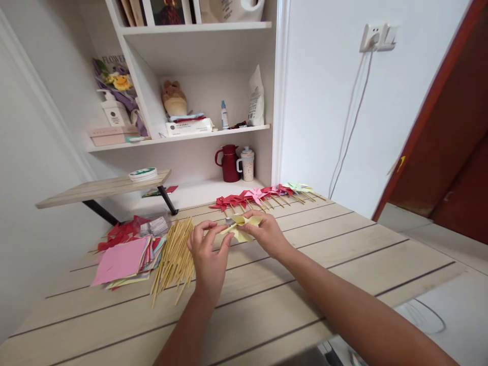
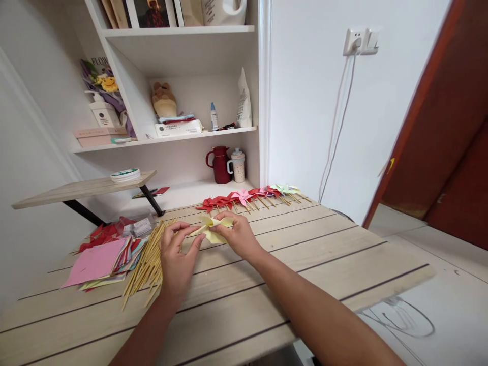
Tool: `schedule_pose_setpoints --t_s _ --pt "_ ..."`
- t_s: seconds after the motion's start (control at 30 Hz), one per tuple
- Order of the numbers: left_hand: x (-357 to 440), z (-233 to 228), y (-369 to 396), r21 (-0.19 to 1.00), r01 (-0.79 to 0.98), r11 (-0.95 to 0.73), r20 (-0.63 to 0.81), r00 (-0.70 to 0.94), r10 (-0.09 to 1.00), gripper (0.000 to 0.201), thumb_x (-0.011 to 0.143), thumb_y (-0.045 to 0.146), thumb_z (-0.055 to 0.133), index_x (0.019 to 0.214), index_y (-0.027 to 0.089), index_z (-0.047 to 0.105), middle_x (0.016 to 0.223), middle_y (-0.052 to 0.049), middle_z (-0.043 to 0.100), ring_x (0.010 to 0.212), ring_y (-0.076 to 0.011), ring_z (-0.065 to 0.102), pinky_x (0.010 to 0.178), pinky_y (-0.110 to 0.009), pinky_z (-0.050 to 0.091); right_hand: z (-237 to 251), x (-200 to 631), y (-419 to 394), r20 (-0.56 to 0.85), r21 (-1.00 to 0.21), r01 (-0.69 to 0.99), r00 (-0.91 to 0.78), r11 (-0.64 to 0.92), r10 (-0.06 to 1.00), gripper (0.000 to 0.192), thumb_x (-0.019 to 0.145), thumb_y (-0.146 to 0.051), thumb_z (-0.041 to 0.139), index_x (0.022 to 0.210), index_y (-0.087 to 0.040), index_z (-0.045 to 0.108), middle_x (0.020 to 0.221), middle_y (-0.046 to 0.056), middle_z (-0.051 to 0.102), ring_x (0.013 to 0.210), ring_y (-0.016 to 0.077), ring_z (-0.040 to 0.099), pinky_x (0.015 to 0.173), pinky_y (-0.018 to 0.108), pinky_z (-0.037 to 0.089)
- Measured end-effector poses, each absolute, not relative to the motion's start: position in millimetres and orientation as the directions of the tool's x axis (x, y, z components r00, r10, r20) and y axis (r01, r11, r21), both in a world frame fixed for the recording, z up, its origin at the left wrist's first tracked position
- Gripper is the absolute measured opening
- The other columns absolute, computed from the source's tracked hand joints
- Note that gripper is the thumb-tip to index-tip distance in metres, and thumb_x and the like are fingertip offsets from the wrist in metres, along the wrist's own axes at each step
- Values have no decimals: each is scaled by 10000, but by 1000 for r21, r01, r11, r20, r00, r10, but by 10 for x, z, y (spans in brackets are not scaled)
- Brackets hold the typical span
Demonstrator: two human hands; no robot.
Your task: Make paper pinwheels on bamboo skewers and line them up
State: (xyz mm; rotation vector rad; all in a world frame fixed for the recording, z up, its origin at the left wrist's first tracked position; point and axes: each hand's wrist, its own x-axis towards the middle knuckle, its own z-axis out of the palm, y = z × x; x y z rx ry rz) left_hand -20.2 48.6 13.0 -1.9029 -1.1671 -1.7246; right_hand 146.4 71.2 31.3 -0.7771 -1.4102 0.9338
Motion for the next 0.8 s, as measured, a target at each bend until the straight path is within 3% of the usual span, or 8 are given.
schedule_pose_setpoints --t_s 0.33,0.6,0.7,0.8 --pt "-168 123 455 279 706 -651 932 -34 362 54 877 236 688 922 233 718 983 -46 647 958 -216 620 844 -415 472 254 1452 731 482 -876 -117 -154 469 863 213 751 -391 778 808 -199 703 796 9 689 719 161 628 692 292 509" --pt "-138 138 421 291 676 -677 938 -62 342 36 880 230 682 904 226 710 910 -25 652 883 -188 634 817 -389 491 299 1465 698 561 -825 -4 -132 565 817 231 760 -410 795 809 -197 722 767 15 720 713 171 652 695 303 525" --pt "-127 169 381 241 705 -667 951 -35 306 43 880 203 681 914 225 697 903 -22 652 864 -185 629 828 -397 479 310 1478 681 686 -712 93 -124 697 717 157 825 -369 748 825 -212 729 803 31 731 758 187 663 722 325 528" --pt "-135 220 320 128 746 -654 974 28 223 89 869 153 688 924 224 684 901 -29 656 874 -190 625 882 -418 462 339 1492 640 849 -488 154 -144 859 508 89 901 -260 662 855 -232 734 813 44 727 810 199 662 753 354 536"
